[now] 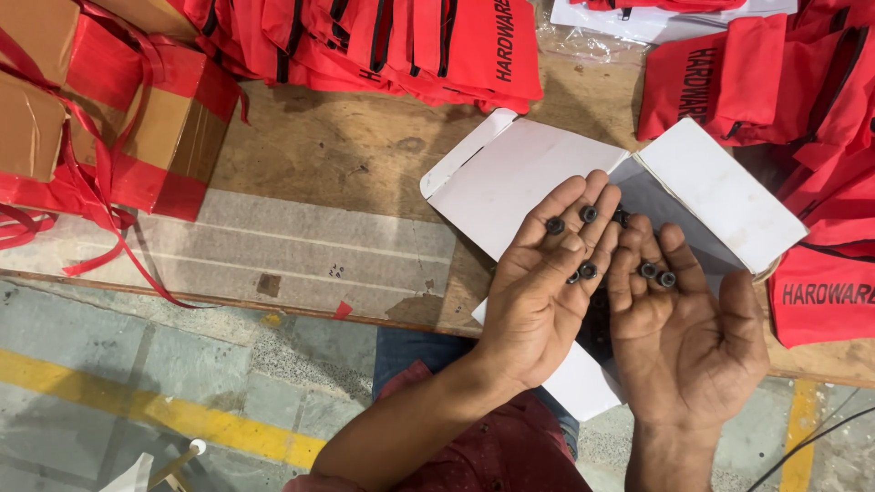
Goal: Picking up small metal hardware components from a box and placing them into red fabric bags.
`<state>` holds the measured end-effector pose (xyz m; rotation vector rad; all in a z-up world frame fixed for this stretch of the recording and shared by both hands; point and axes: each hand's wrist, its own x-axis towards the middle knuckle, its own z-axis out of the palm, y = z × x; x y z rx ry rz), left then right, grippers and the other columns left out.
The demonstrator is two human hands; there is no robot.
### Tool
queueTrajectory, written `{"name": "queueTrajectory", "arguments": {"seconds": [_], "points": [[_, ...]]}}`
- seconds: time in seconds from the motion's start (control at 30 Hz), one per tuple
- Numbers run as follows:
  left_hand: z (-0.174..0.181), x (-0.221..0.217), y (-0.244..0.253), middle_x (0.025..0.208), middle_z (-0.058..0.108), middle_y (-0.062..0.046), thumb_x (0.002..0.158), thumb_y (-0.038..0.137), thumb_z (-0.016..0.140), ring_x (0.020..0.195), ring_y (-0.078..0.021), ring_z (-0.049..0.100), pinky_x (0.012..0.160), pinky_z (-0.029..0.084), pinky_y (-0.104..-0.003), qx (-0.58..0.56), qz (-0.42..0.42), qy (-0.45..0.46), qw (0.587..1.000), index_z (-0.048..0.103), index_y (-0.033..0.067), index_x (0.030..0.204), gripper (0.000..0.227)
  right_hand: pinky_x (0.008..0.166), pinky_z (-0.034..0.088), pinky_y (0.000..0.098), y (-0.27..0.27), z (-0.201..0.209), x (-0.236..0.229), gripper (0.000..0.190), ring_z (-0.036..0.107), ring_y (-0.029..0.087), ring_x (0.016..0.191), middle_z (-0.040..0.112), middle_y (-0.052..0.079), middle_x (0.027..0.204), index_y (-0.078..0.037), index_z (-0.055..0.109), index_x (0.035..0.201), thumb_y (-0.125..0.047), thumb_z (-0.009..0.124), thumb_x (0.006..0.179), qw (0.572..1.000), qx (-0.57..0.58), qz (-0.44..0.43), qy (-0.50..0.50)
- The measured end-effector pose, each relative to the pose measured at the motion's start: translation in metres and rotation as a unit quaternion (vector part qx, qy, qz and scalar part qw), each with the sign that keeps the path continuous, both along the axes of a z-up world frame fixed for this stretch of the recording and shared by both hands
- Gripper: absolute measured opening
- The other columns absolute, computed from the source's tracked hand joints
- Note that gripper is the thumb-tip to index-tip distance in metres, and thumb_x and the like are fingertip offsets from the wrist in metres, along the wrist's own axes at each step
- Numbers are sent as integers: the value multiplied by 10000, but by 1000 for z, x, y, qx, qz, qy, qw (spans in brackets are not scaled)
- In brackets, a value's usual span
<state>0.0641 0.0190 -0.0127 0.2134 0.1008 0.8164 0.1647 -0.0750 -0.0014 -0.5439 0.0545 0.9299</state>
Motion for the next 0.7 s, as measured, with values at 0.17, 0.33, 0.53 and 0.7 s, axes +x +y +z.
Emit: {"name": "queueTrajectory", "arguments": {"seconds": [0.17, 0.33, 0.53, 0.7], "points": [[1, 0, 0, 1731, 256, -148, 1111, 44, 462, 1637, -278, 211, 1340, 234, -426, -5, 2, 1, 1000, 338, 59, 1588, 493, 1385, 290, 480, -2, -2, 1, 601, 396, 383, 1574, 455, 272, 1467, 143, 466, 1453, -352, 537, 1120, 1000, 2, 10, -3], [2, -2, 2, 1734, 244, -143, 1049, -52, 391, 1640, -272, 194, 1344, 213, -425, -15, -5, -11, 1000, 315, 46, 1600, 565, 1380, 293, 477, -1, -1, 1, 604, 399, 379, 1542, 459, 263, 1490, 139, 469, 1453, -353, 549, 1112, 1000, -6, 12, -10], [1, -4, 3, 1734, 236, -147, 976, -113, 325, 1637, -272, 191, 1344, 213, -421, -23, -10, -27, 999, 297, 27, 1607, 647, 1387, 294, 475, -1, -1, 1, 608, 394, 369, 1524, 456, 252, 1488, 140, 463, 1455, -355, 549, 1114, 1000, -10, 11, -18], [4, -4, 3, 1733, 245, -155, 972, -117, 323, 1634, -278, 205, 1341, 231, -420, -24, -8, -30, 999, 310, 19, 1602, 644, 1382, 297, 474, 0, -1, 1, 606, 396, 381, 1581, 464, 241, 1501, 145, 462, 1451, -354, 541, 1114, 1000, -16, 5, -24]]}}
